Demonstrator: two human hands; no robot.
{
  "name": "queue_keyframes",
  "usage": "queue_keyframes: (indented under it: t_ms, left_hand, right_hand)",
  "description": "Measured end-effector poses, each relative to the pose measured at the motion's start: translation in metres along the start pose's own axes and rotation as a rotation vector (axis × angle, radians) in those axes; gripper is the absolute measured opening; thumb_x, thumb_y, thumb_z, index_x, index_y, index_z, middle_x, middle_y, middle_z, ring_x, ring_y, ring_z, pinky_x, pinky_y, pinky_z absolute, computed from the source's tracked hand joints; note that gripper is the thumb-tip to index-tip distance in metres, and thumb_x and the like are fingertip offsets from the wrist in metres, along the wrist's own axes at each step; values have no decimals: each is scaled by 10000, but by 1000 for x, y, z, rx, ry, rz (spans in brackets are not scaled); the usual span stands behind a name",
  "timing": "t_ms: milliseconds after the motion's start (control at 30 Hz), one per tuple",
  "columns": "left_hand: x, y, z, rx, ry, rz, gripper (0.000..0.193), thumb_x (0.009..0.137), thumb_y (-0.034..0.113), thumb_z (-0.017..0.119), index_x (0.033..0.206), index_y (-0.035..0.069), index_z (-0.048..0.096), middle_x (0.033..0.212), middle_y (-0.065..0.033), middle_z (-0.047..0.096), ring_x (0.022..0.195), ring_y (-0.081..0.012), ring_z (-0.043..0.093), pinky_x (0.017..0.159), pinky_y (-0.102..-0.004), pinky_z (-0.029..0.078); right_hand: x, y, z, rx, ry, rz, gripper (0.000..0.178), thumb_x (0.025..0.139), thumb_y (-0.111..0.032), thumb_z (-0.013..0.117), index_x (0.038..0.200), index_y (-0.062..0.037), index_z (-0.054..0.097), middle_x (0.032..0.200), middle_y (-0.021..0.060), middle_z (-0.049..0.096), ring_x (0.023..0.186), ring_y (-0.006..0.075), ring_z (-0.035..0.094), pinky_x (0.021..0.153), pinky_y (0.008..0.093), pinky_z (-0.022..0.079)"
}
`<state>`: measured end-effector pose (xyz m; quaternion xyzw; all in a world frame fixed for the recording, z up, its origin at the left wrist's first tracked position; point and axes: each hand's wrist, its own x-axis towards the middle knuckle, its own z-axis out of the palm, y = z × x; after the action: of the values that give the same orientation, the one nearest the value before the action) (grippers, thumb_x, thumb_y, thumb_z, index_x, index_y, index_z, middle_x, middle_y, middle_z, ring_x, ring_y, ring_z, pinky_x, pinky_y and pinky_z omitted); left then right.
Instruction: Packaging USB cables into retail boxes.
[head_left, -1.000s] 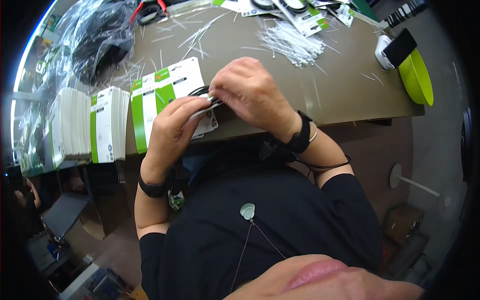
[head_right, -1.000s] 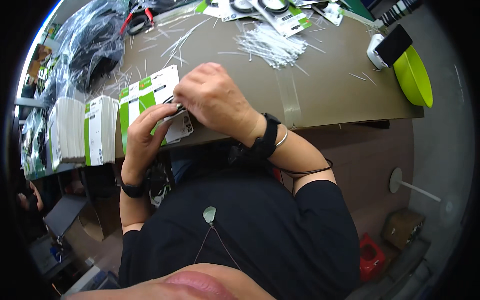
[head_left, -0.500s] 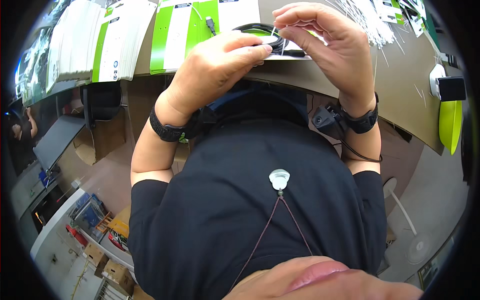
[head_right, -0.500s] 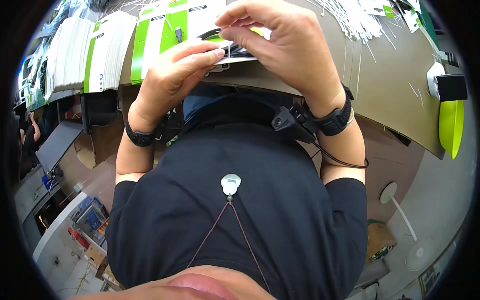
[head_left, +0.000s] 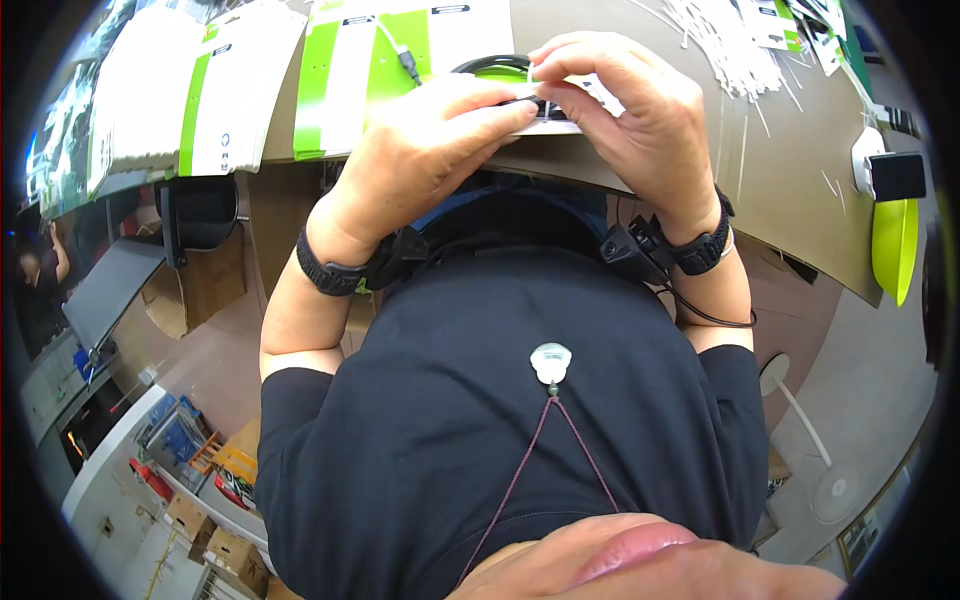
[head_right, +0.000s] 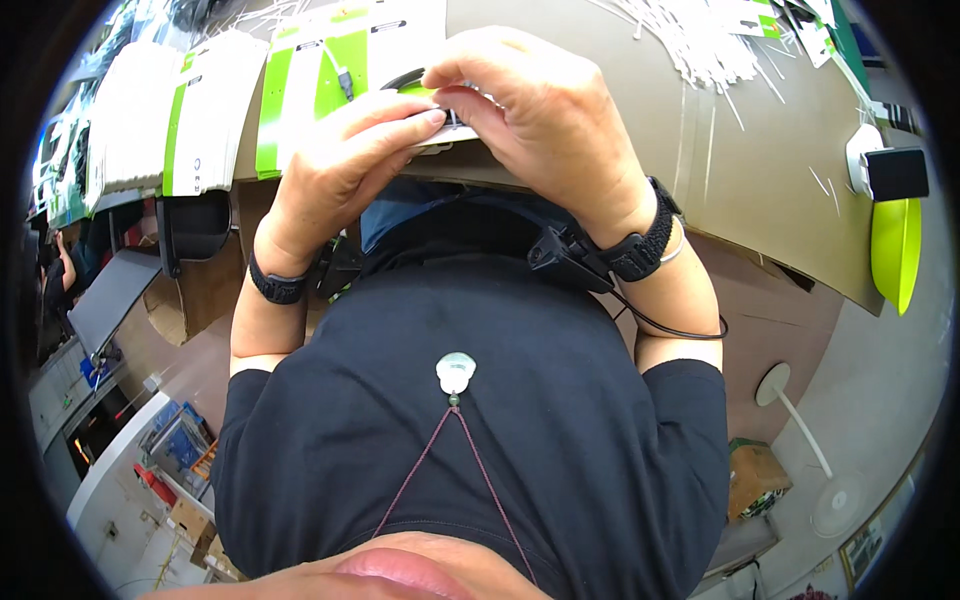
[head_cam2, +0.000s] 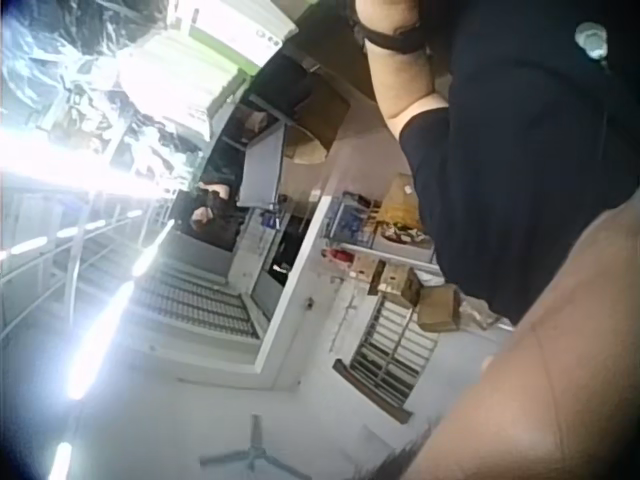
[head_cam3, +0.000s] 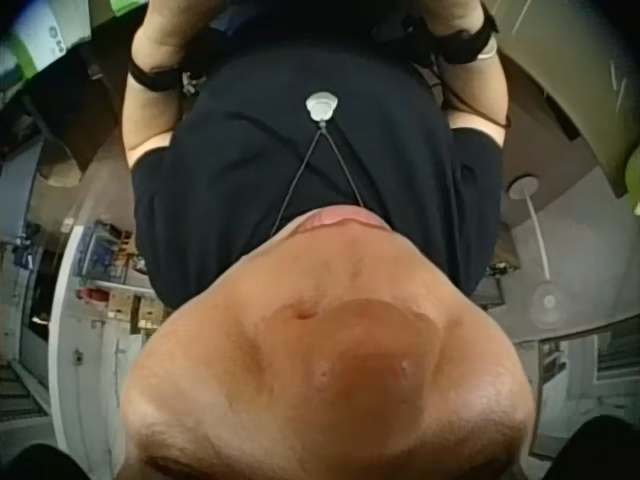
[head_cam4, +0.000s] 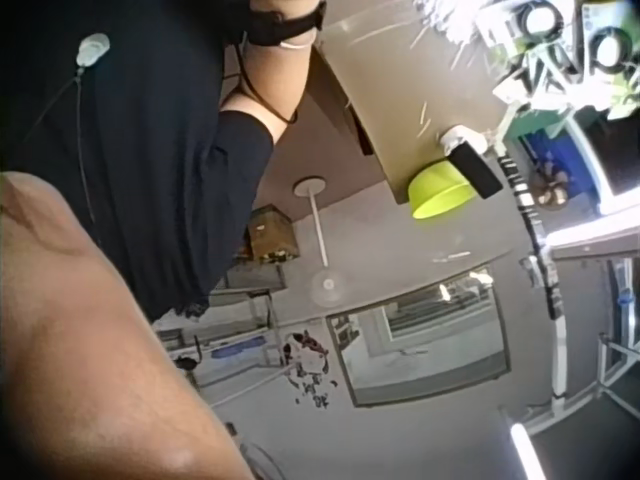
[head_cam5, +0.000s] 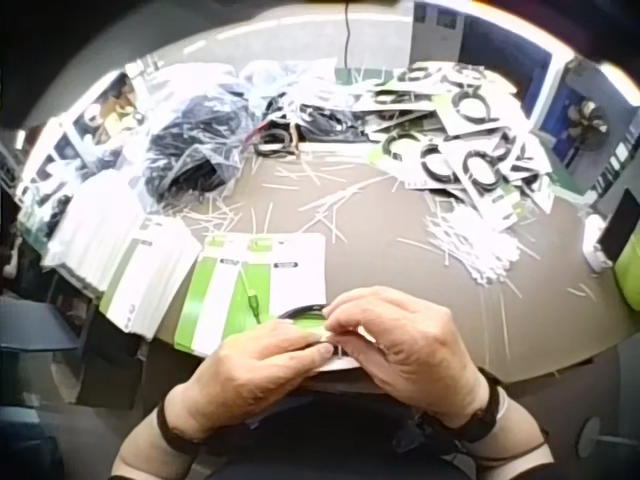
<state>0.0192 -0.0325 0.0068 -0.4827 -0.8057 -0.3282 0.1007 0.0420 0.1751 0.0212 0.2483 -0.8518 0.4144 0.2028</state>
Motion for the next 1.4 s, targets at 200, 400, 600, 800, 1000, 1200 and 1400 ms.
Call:
queue_keyframes:
  t_ms: [200, 400, 600, 800, 1000, 1200, 1400]
  left_hand:
    - [3, -3, -11, -79, -38, -60, 252, 793, 2, 640, 1042, 39, 648, 993, -145, 644, 918, -306, 621, 762, -355, 510]
    - [17, 3, -21, -226, -68, -164, 198, 792, -8, 642, 989, 14, 640, 968, -151, 653, 842, -307, 645, 736, -339, 512]
    - [27, 4, -25, -242, -106, -179, 222, 754, -50, 641, 968, 8, 627, 945, -139, 655, 829, -294, 650, 715, -324, 514]
    - [25, 3, -25, -226, -91, -179, 282, 717, -81, 641, 982, 12, 620, 941, -135, 654, 831, -289, 652, 713, -322, 516]
    - [17, -3, -19, -220, -70, -180, 254, 732, -90, 642, 967, 6, 620, 950, -130, 659, 874, -256, 649, 762, -311, 509]
    - [5, -9, -12, -233, -49, -191, 322, 694, -82, 652, 988, 49, 624, 969, -126, 645, 904, -290, 630, 771, -333, 506]
    - [4, -11, -6, -248, 13, -118, 332, 689, -79, 658, 992, 51, 624, 956, -109, 638, 886, -276, 624, 758, -329, 509]
  right_hand:
    - [1, -9, -8, -100, -162, -109, 192, 728, -60, 650, 919, -50, 629, 885, 98, 655, 830, 265, 643, 747, 340, 518]
    - [-15, -4, -12, -148, -108, -338, 161, 784, -102, 602, 938, -56, 616, 1004, 85, 643, 941, 241, 636, 814, 354, 525]
    - [-12, 8, -9, -270, -83, -435, 119, 795, -90, 588, 905, -64, 623, 1022, 64, 645, 937, 220, 643, 837, 354, 525]
    - [-11, 13, -8, -56, 63, -575, 92, 790, -125, 603, 870, -80, 608, 950, 47, 637, 902, 208, 637, 834, 363, 513]
    - [-16, 5, -16, 5, -19, -514, 121, 754, -105, 647, 874, -93, 656, 929, 37, 640, 884, 204, 625, 846, 404, 496]
    - [-24, 0, -7, -169, -24, -486, 145, 723, -80, 673, 868, -82, 665, 871, 32, 608, 841, 222, 598, 833, 415, 495]
    - [-25, 7, -6, -134, -13, -487, 161, 705, -60, 695, 864, -73, 672, 892, 35, 620, 836, 214, 599, 823, 413, 497]
